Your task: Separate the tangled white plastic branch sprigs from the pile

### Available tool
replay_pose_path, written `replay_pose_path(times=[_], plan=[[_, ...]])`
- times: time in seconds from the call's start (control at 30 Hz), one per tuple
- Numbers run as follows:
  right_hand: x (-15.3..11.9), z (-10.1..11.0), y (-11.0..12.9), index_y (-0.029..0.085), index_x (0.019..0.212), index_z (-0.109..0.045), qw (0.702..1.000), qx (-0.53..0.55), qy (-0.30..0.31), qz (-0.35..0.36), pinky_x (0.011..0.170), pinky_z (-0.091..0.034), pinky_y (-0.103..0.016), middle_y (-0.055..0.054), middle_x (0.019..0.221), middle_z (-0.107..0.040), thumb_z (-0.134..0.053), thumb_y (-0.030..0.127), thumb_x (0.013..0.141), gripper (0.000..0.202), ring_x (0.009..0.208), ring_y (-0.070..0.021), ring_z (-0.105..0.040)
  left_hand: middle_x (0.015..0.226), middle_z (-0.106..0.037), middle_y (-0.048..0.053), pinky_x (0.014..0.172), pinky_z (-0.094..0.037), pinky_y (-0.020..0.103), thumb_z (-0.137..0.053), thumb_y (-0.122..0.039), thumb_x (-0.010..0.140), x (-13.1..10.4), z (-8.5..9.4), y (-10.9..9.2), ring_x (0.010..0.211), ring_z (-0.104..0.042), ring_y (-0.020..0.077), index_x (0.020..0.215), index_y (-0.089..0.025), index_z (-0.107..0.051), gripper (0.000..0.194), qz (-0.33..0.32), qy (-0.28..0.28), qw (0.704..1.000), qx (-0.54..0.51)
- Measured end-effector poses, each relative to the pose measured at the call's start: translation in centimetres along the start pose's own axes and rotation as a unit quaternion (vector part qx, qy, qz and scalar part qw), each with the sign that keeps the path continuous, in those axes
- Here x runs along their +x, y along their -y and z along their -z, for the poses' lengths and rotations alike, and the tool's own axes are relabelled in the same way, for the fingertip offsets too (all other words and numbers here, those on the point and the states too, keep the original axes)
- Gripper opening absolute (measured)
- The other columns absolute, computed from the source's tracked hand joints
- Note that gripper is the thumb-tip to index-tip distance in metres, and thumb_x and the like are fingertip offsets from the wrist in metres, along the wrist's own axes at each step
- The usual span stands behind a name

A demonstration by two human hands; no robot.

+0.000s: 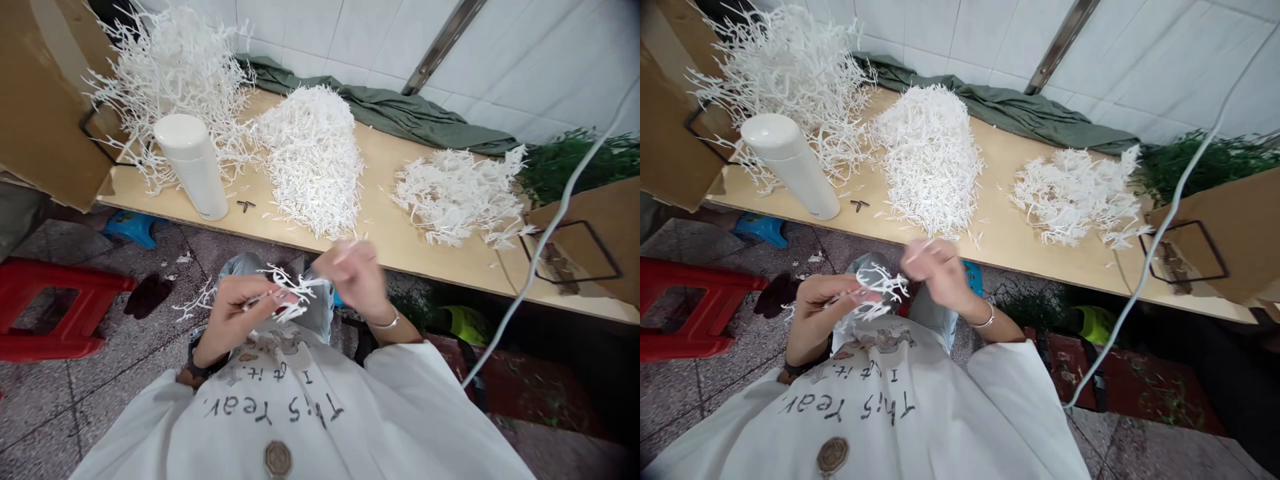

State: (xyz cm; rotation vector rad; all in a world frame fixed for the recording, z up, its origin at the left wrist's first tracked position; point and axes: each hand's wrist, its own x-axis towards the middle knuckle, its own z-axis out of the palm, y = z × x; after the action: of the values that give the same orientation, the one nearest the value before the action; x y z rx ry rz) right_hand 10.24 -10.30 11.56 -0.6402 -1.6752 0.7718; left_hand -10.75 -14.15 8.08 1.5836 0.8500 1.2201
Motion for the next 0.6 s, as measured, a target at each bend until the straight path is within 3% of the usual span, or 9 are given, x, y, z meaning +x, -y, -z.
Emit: replay_pose_path(times=[0.1,0.17,0.23,0.27,0.33,0.4,0.47,0.53,0.6], plan=[[1.3,5.2,0.2,0.026,0.056,-0.050,0.975,-0.009,-0.154,0.161,0.037,-0.027,-0.023,0.008,0.042,-0.021,-0.033,0.046,0.093,0.046,0.038,-0.0093,-0.026,0.058,-0.065,-0.002,0.044,-0.032,0.022,-0.062,-0.018,0.082,-0.7,0.7,0.1,0.047,-0.048,0.0070,0.080,-0.021,-0.077,0.016,0.004,-0.094,0.995,0.026],[2.4,8.1,-1.0,0.025,0.062,-0.053,0.914,-0.034,-0.318,0.248,0.039,-0.025,-0.022,0.007,0.048,-0.022,-0.034,0.039,0.094,0.039,0.038,-0.0079,-0.024,0.059,-0.064,-0.002,0.044,-0.032,0.021,-0.062,-0.017,0.082,-0.8,0.9,0.1,0.047,-0.047,0.0065,0.083,-0.022,-0.077,0.016,0.010,-0.103,0.993,0.057],[3.4,9.1,-3.2,0.024,0.073,-0.055,0.868,-0.143,-0.417,0.231,0.047,-0.032,-0.022,0.005,0.057,-0.037,-0.047,0.033,0.090,0.021,0.045,-0.0069,-0.036,0.056,-0.060,-0.002,0.045,-0.032,0.022,-0.062,-0.018,0.083,-0.5,0.9,0.1,0.047,-0.045,0.0065,0.085,-0.021,-0.077,0.016,-0.003,-0.072,0.995,0.074],[3.7,8.8,-4.4,0.023,0.080,-0.056,0.876,-0.216,-0.396,0.173,0.053,-0.038,-0.025,0.003,0.066,-0.047,-0.055,0.035,0.085,0.014,0.055,-0.0090,-0.047,0.055,-0.059,-0.002,0.046,-0.033,0.022,-0.062,-0.018,0.083,-0.2,0.8,0.1,0.048,-0.045,0.0069,0.086,-0.021,-0.078,0.017,-0.011,-0.059,0.995,0.078],[3.8,7.1,-6.3,0.022,0.094,-0.057,0.918,-0.319,-0.233,0.026,0.072,-0.046,-0.034,-0.005,0.093,-0.060,-0.066,0.045,0.076,0.030,0.086,-0.0178,-0.058,0.055,-0.058,-0.001,0.049,-0.035,0.023,-0.062,-0.019,0.083,0.5,0.5,0.2,0.051,-0.048,0.0085,0.088,-0.020,-0.077,0.016,-0.019,-0.050,0.995,0.086],[3.2,4.5,-6.6,0.020,0.101,-0.057,0.949,-0.297,-0.087,-0.057,0.081,-0.047,-0.038,-0.011,0.111,-0.060,-0.060,0.054,0.078,0.041,0.105,-0.0218,-0.056,0.057,-0.059,-0.001,0.052,-0.037,0.023,-0.062,-0.020,0.083,1.1,0.3,0.4,0.056,-0.052,0.0103,0.089,-0.020,-0.077,0.016,-0.016,-0.051,0.994,0.097],[2.2,2.1,-5.4,0.020,0.099,-0.057,0.979,-0.174,0.047,-0.093,0.076,-0.048,-0.032,-0.009,0.100,-0.064,-0.041,0.061,0.086,0.046,0.093,-0.0163,-0.061,0.060,-0.061,0.000,0.054,-0.038,0.023,-0.062,-0.020,0.083,1.6,0.2,0.6,0.059,-0.053,0.0108,0.089,-0.020,-0.077,0.016,-0.015,-0.047,0.994,0.101],[1.1,0.3,-3.4,0.019,0.094,-0.057,0.979,-0.044,0.172,-0.097,0.061,-0.046,-0.026,-0.003,0.075,-0.064,-0.029,0.069,0.084,0.059,0.067,-0.0108,-0.060,0.064,-0.063,0.000,0.053,-0.037,0.023,-0.063,-0.019,0.082,1.9,0.2,0.7,0.058,-0.051,0.0096,0.089,-0.020,-0.077,0.016,-0.022,-0.037,0.994,0.096],[0.4,-0.6,-1.5,0.018,0.084,-0.057,0.972,-0.033,0.211,-0.094,0.050,-0.038,-0.022,0.003,0.059,-0.056,-0.039,0.065,0.084,0.050,0.052,-0.0066,-0.051,0.062,-0.061,-0.001,0.052,-0.035,0.022,-0.063,-0.018,0.082,2.0,0.2,0.8,0.055,-0.048,0.0084,0.089,-0.019,-0.077,0.015,-0.035,-0.019,0.995,0.088]])
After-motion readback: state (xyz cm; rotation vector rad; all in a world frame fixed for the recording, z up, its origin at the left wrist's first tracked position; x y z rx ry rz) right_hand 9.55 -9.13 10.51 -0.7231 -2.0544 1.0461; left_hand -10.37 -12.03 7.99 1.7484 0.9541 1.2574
